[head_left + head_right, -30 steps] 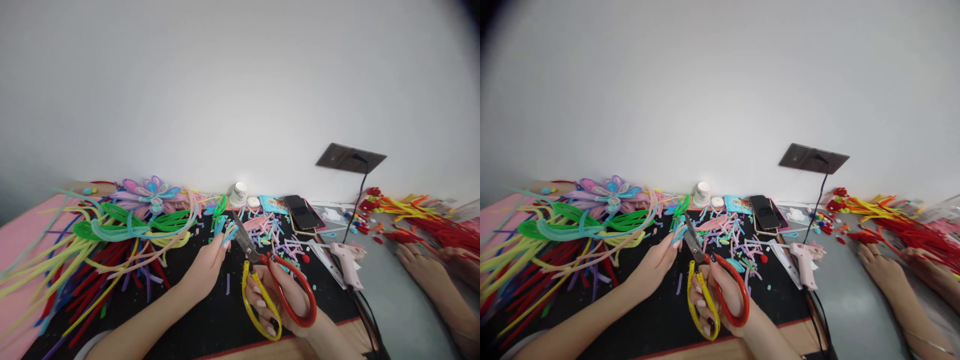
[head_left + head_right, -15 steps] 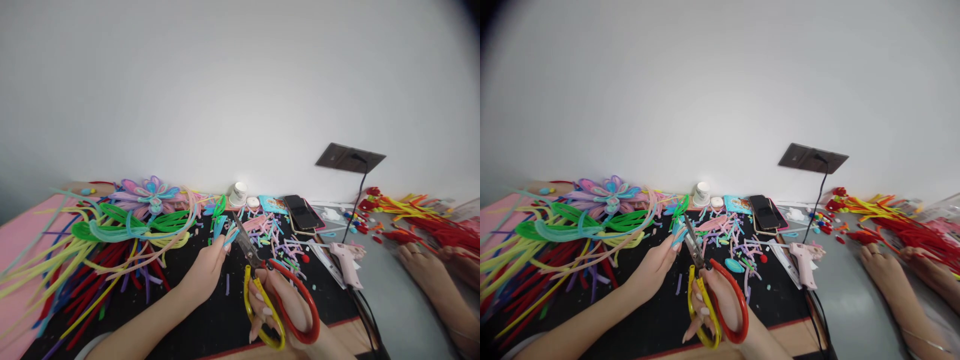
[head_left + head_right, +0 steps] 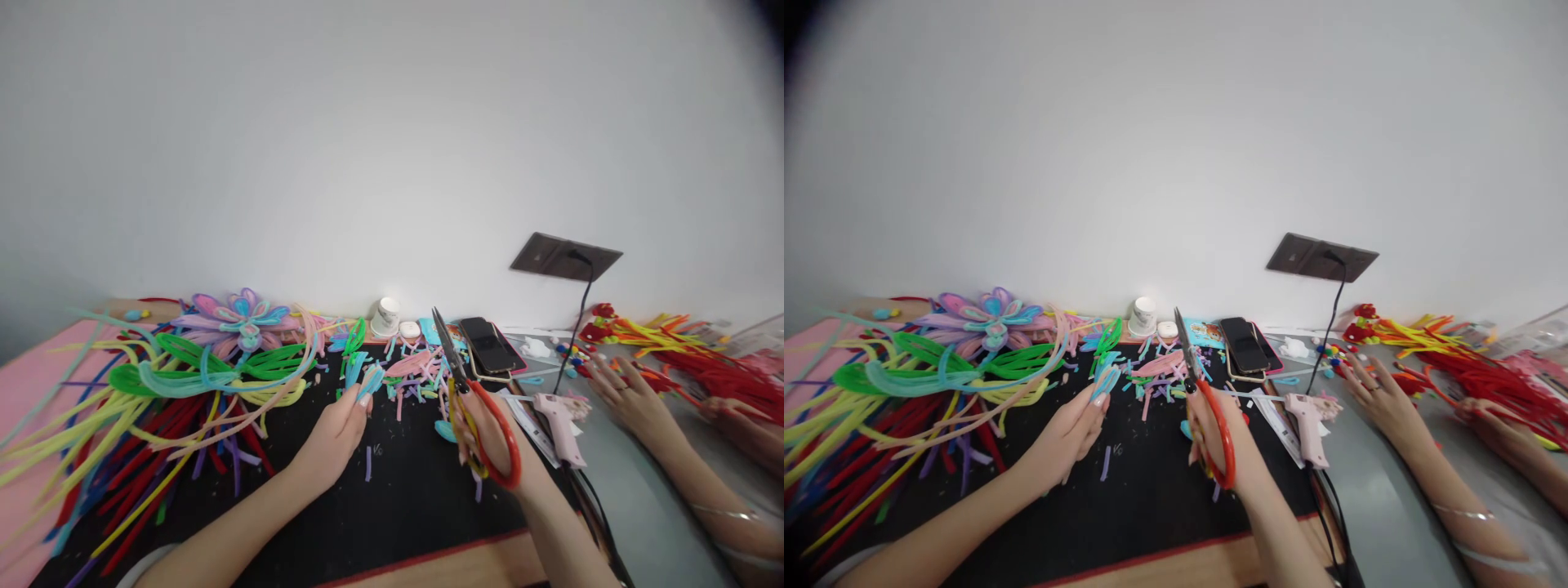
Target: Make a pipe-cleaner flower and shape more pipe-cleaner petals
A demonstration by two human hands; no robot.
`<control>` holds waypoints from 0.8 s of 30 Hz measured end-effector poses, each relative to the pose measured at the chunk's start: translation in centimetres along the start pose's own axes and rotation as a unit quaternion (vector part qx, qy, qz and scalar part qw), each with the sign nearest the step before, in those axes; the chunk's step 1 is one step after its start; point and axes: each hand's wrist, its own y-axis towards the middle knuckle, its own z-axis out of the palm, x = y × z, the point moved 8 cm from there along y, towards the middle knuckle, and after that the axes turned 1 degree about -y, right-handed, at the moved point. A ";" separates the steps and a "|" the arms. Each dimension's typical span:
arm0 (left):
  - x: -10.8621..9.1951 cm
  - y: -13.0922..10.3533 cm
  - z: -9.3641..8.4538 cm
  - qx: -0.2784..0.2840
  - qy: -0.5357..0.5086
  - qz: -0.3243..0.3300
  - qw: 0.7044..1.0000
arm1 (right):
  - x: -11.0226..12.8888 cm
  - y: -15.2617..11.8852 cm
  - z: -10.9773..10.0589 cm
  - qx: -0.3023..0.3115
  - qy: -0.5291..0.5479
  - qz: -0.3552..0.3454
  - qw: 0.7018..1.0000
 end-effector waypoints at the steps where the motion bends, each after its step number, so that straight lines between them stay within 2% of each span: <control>1: 0.5 0.2 0.2 0.009 -0.031 -0.022 0.999 | 0.1 0.6 -1.5 -0.044 -0.099 -0.013 0.994; 2: 1.0 0.3 0.4 0.020 -0.058 -0.039 0.997 | 0.3 1.2 -2.9 -0.092 -0.211 -0.034 0.973; 4: 1.5 0.6 0.8 0.042 -0.105 -0.064 0.992 | 0.8 1.9 -5.2 -0.186 -0.408 -0.064 0.892; 6: 1.6 0.7 1.0 0.056 -0.137 -0.078 0.986 | 0.2 2.7 -6.3 -0.215 -0.513 -0.051 0.830; 7: 1.6 0.8 1.0 0.059 -0.145 -0.083 0.984 | -0.3 3.1 -6.6 -0.218 -0.541 -0.042 0.811; 9: 1.7 0.8 1.0 0.061 -0.154 -0.094 0.982 | -1.3 3.7 -6.9 -0.213 -0.569 -0.030 0.793; 13: 1.5 0.8 0.9 0.060 -0.169 -0.103 0.978 | -1.4 3.8 -6.7 -0.179 -0.582 -0.038 0.792; 15: 1.3 0.8 0.9 0.058 -0.172 -0.104 0.978 | -0.1 3.1 -6.0 -0.175 -0.566 -0.075 0.802; 17: 1.1 0.7 1.1 0.062 -0.172 -0.103 0.978 | 1.8 2.1 -5.0 -0.189 -0.509 -0.130 0.830; 18: 1.0 0.6 1.2 0.065 -0.170 -0.103 0.978 | 2.5 1.6 -4.3 -0.185 -0.467 -0.153 0.851; 20: 1.1 0.5 1.4 0.075 -0.162 -0.107 0.978 | 3.3 1.2 -1.7 -0.117 -0.372 -0.183 0.903; 22: 1.3 0.4 1.6 0.084 -0.151 -0.117 0.978 | 4.0 1.1 1.5 -0.044 -0.328 -0.221 0.918; 24: 1.3 0.3 1.8 0.095 -0.142 -0.116 0.978 | 4.5 1.2 4.0 -0.007 -0.296 -0.258 0.919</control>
